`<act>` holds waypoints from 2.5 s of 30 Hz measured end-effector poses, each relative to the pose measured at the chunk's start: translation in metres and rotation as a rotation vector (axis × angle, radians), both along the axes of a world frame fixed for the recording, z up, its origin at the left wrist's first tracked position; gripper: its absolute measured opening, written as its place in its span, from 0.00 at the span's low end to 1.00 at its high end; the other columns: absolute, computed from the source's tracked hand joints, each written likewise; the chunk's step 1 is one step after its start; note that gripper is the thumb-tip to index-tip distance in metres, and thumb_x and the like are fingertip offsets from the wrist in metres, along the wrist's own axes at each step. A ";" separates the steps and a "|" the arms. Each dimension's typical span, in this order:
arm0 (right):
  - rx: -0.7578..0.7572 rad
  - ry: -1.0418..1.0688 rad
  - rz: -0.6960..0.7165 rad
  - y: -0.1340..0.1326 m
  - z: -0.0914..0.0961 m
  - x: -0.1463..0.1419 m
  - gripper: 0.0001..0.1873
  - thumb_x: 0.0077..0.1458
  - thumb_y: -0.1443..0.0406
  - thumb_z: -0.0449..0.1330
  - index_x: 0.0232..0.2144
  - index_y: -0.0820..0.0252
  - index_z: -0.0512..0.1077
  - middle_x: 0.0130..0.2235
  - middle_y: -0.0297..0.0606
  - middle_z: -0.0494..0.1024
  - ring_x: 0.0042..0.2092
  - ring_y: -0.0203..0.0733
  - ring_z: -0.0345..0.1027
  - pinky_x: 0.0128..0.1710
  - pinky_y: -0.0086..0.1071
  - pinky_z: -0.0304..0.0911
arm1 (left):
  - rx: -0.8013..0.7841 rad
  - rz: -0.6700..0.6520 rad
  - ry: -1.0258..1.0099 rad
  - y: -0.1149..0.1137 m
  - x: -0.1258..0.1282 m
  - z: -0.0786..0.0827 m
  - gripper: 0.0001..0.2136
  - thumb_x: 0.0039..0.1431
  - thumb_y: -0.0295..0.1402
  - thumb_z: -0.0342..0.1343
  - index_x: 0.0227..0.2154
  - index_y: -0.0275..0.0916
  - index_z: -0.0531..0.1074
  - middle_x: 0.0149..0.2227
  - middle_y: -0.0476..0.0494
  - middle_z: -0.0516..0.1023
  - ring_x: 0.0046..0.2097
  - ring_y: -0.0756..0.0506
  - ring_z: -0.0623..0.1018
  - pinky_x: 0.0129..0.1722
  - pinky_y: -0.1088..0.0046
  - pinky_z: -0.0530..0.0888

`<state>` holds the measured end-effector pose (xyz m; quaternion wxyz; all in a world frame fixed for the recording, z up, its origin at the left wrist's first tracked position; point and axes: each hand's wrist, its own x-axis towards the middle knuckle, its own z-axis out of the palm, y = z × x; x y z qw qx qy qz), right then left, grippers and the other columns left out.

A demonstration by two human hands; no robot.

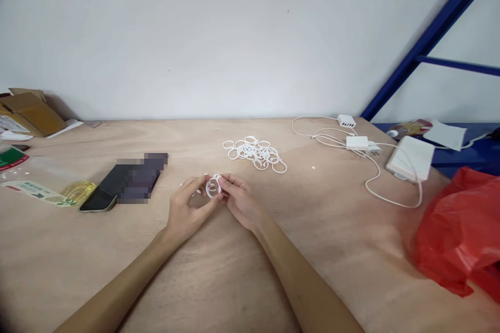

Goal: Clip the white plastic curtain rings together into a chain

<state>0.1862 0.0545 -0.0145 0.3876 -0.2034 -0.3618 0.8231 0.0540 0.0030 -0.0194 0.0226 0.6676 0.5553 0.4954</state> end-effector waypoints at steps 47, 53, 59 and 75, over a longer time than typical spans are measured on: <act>0.854 -1.614 -0.617 0.041 -0.024 0.049 0.14 0.55 0.64 0.54 0.42 0.62 0.73 0.41 0.50 0.74 0.46 0.54 0.64 0.45 0.44 0.53 | -0.237 0.254 0.555 0.004 -0.013 -0.012 0.20 0.56 0.37 0.53 0.51 0.37 0.69 0.45 0.33 0.69 0.45 0.35 0.68 0.43 0.55 0.69; 0.733 -1.362 -0.646 0.040 -0.020 0.043 0.07 0.53 0.66 0.53 0.29 0.58 0.71 0.30 0.39 0.75 0.35 0.44 0.65 0.38 0.37 0.55 | -0.182 0.328 0.498 0.008 -0.020 -0.011 0.20 0.57 0.36 0.53 0.52 0.38 0.68 0.46 0.33 0.68 0.44 0.35 0.66 0.43 0.54 0.67; 0.151 -0.610 -0.774 0.045 -0.006 0.045 0.09 0.46 0.62 0.59 0.20 0.57 0.64 0.20 0.30 0.64 0.23 0.34 0.54 0.24 0.30 0.50 | -0.090 0.215 0.397 0.004 -0.013 -0.007 0.14 0.58 0.35 0.53 0.47 0.40 0.71 0.44 0.36 0.68 0.42 0.40 0.67 0.44 0.58 0.66; -0.135 -0.572 -0.867 0.055 0.007 0.069 0.12 0.41 0.64 0.56 0.14 0.56 0.56 0.14 0.23 0.52 0.15 0.28 0.40 0.14 0.28 0.36 | -0.094 0.038 0.294 0.001 -0.005 -0.011 0.12 0.58 0.31 0.52 0.45 0.41 0.70 0.43 0.40 0.70 0.42 0.42 0.69 0.44 0.60 0.67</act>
